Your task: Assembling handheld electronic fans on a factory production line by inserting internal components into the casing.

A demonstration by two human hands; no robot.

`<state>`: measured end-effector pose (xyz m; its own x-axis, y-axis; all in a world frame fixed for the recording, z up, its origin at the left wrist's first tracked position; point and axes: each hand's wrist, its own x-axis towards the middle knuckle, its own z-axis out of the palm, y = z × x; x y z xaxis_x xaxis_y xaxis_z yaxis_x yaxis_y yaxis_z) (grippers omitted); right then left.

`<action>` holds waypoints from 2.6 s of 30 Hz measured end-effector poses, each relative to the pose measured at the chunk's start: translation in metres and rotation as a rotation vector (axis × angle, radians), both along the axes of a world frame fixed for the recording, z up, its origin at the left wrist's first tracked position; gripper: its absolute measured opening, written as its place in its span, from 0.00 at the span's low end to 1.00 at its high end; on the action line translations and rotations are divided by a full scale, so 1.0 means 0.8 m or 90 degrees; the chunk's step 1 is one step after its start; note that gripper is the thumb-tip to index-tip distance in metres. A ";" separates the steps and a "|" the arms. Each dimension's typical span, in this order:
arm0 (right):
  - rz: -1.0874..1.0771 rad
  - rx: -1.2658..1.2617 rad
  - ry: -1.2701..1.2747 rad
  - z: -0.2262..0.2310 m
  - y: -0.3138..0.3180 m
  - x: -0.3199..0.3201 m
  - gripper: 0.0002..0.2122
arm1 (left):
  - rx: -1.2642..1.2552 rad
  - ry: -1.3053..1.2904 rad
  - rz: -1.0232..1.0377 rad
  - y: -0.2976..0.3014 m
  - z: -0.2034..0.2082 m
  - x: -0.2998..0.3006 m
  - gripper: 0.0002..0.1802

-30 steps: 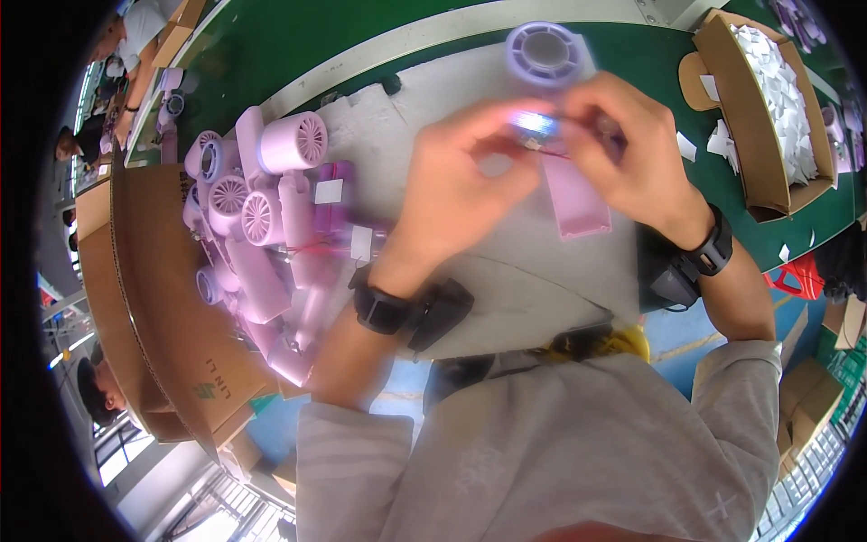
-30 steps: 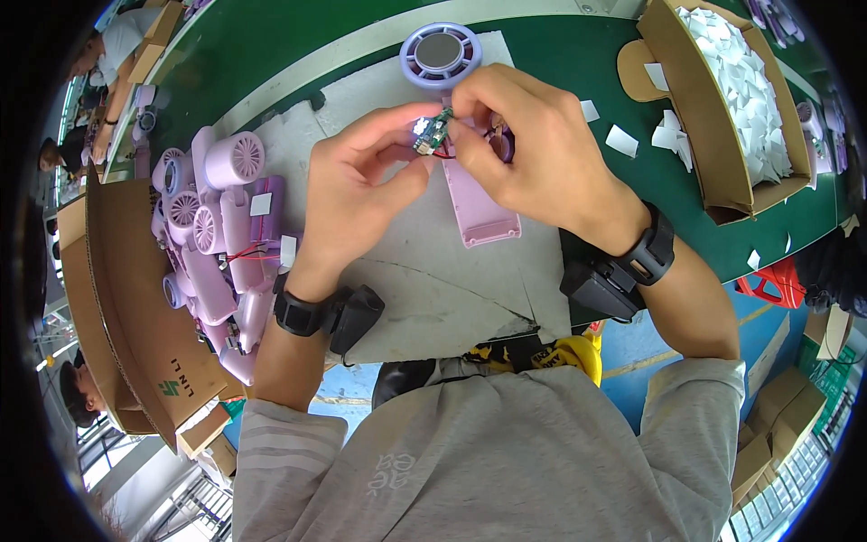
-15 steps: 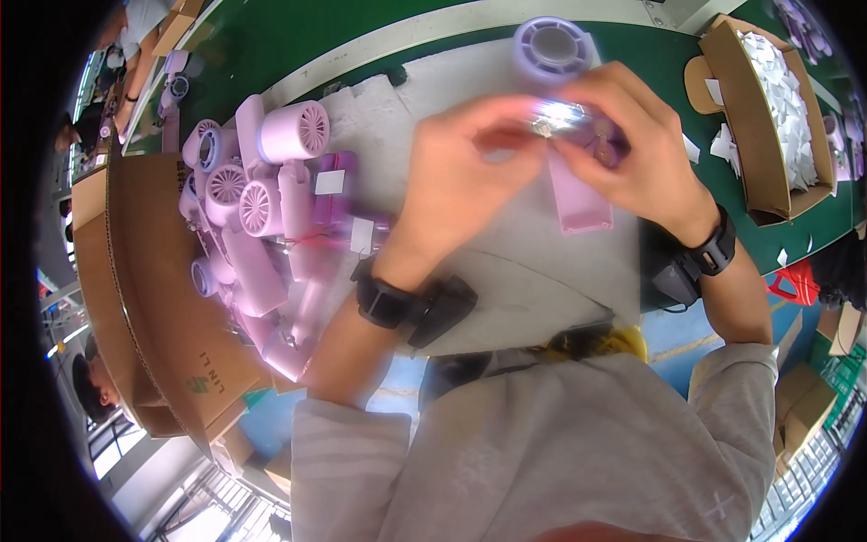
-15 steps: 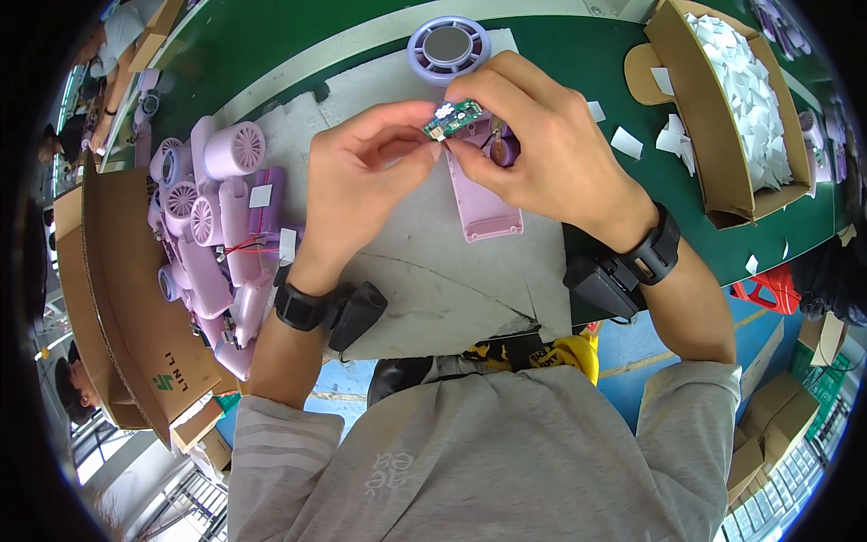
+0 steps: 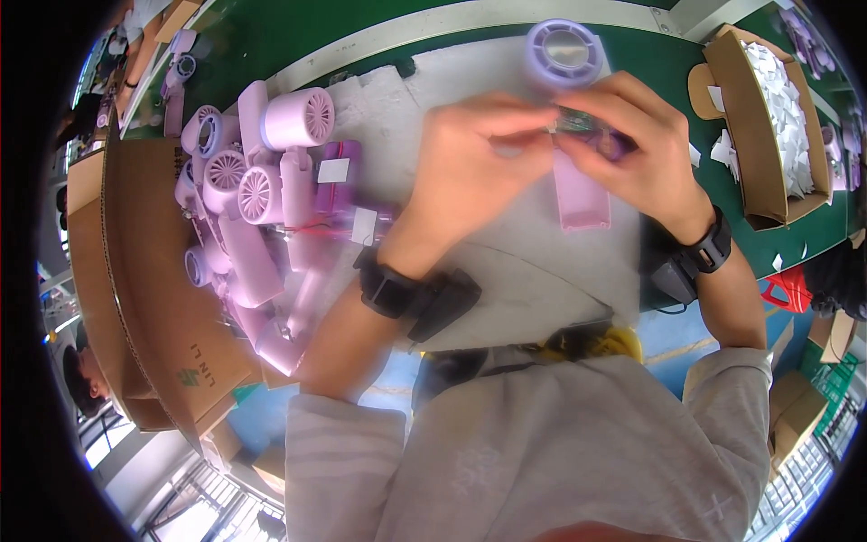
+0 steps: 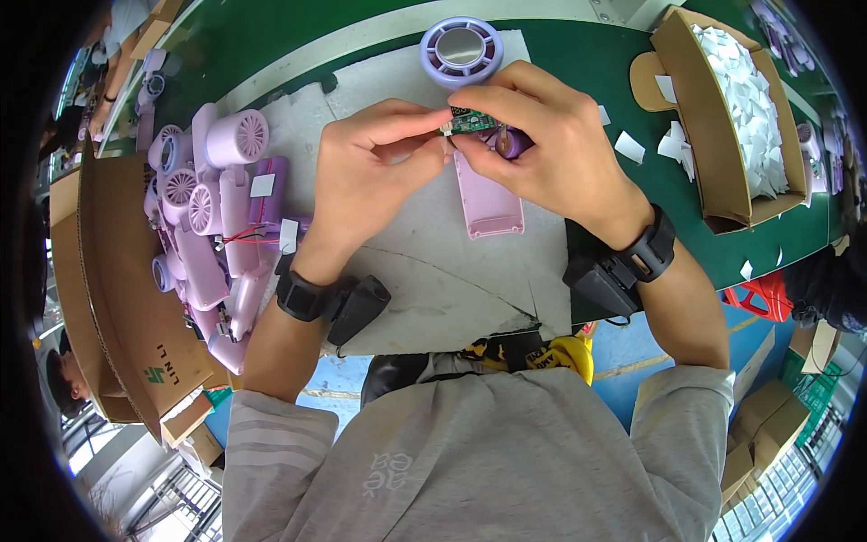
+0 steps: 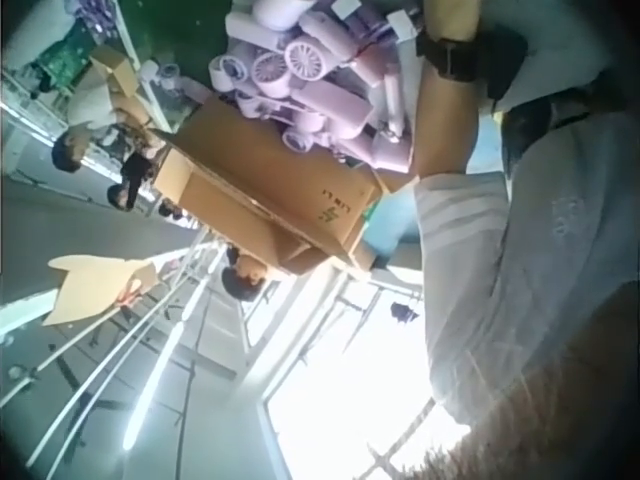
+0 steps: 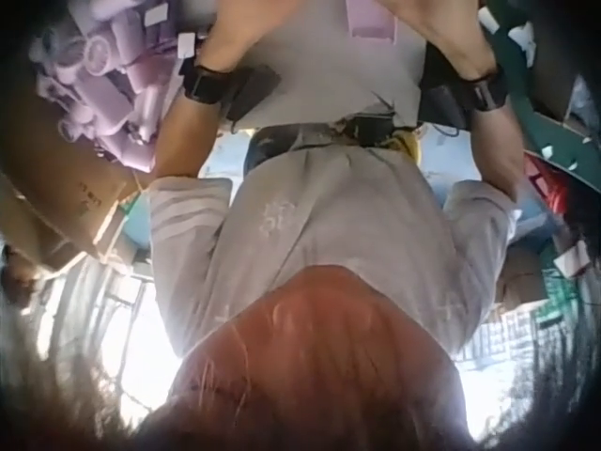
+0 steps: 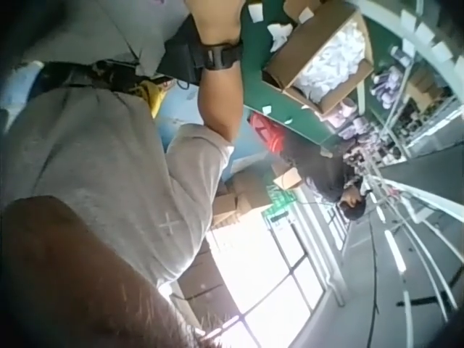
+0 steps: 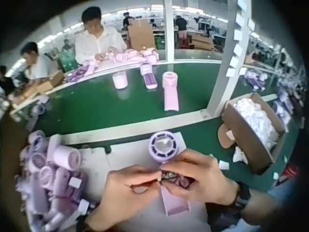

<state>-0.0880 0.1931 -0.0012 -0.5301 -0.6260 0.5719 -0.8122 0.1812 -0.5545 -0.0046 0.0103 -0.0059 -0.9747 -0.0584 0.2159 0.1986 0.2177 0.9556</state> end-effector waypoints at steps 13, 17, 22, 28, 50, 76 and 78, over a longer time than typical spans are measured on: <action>-0.040 0.004 -0.036 0.005 -0.002 0.009 0.15 | -0.048 0.002 0.019 -0.001 0.004 -0.003 0.12; -0.057 0.012 -0.055 0.005 -0.003 0.008 0.14 | -0.016 0.023 -0.012 0.000 -0.010 -0.004 0.17; -0.100 0.038 -0.166 0.013 -0.002 0.014 0.12 | 0.016 0.015 -0.046 0.006 -0.010 -0.006 0.20; -0.103 0.039 -0.129 0.017 -0.002 0.014 0.08 | -0.066 -0.021 0.003 0.018 0.003 -0.004 0.21; -0.084 0.113 -0.087 0.029 0.004 0.019 0.08 | -0.049 -0.060 -0.053 0.016 0.007 -0.002 0.23; -0.072 0.261 -0.345 0.038 0.007 0.007 0.14 | -0.122 -0.112 -0.088 -0.003 0.016 -0.007 0.13; -0.054 0.308 -0.397 0.040 0.012 0.002 0.15 | -0.127 -0.110 -0.089 -0.004 0.017 -0.006 0.13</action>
